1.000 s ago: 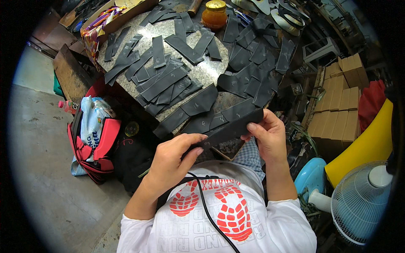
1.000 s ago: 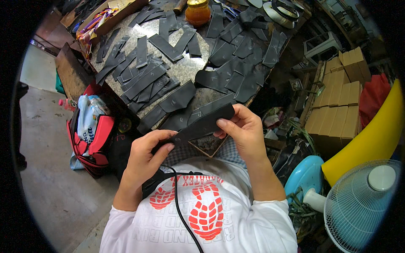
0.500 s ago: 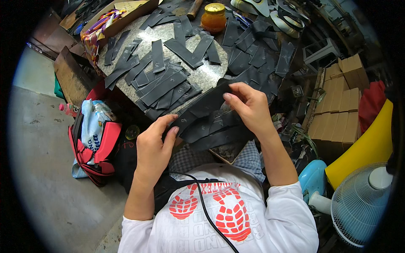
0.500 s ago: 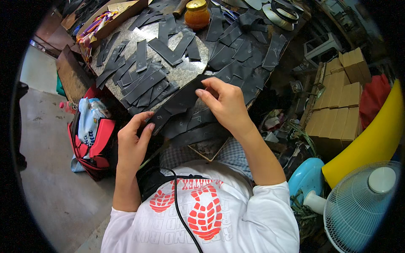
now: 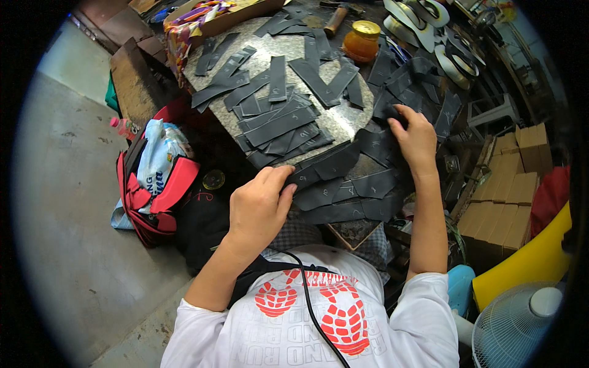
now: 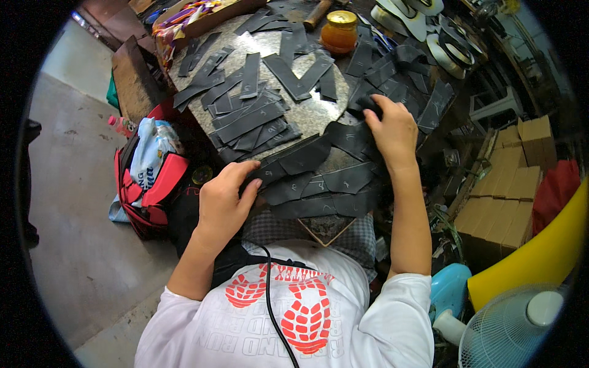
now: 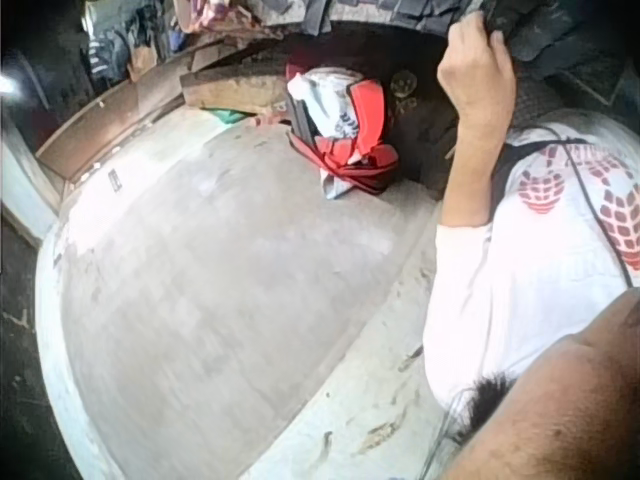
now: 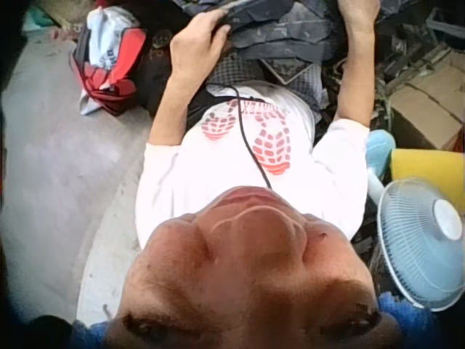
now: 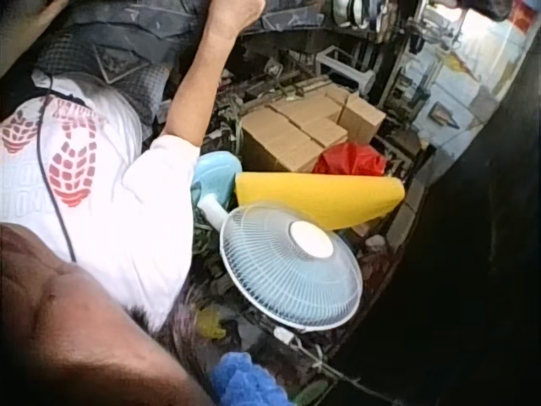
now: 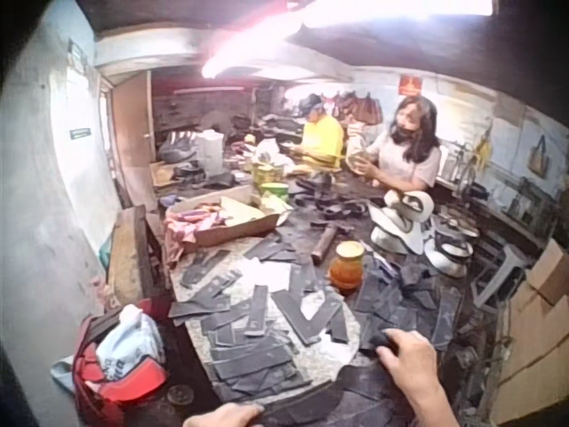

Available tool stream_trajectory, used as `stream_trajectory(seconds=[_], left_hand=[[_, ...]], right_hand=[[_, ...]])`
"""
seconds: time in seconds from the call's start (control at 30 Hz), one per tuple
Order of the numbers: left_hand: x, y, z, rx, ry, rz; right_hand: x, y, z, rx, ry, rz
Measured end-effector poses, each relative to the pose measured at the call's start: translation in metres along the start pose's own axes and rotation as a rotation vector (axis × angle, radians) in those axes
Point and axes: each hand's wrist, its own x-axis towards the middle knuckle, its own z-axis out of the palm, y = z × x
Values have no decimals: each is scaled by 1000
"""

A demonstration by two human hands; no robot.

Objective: The person picks up small black rubber pieces from a table, inspects them by turning them over, and places them into separate piles. The person handles the pieces one at a time, occasionally moving items aside to reach others.

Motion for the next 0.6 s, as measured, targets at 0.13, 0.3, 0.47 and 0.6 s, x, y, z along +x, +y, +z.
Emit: stream_trajectory(seconds=[0.13, 0.3, 0.47, 0.6], left_hand=[[-1, 3, -2, 84, 4, -10], [2, 8, -7, 237, 23, -8], [5, 7, -7, 280, 69, 42], [5, 5, -7, 270, 72, 55]], right_hand=[[2, 11, 0, 264, 94, 138], [3, 12, -2, 606, 247, 282], [-2, 6, -6, 836, 202, 321], [-4, 7, -5, 963, 232, 372]])
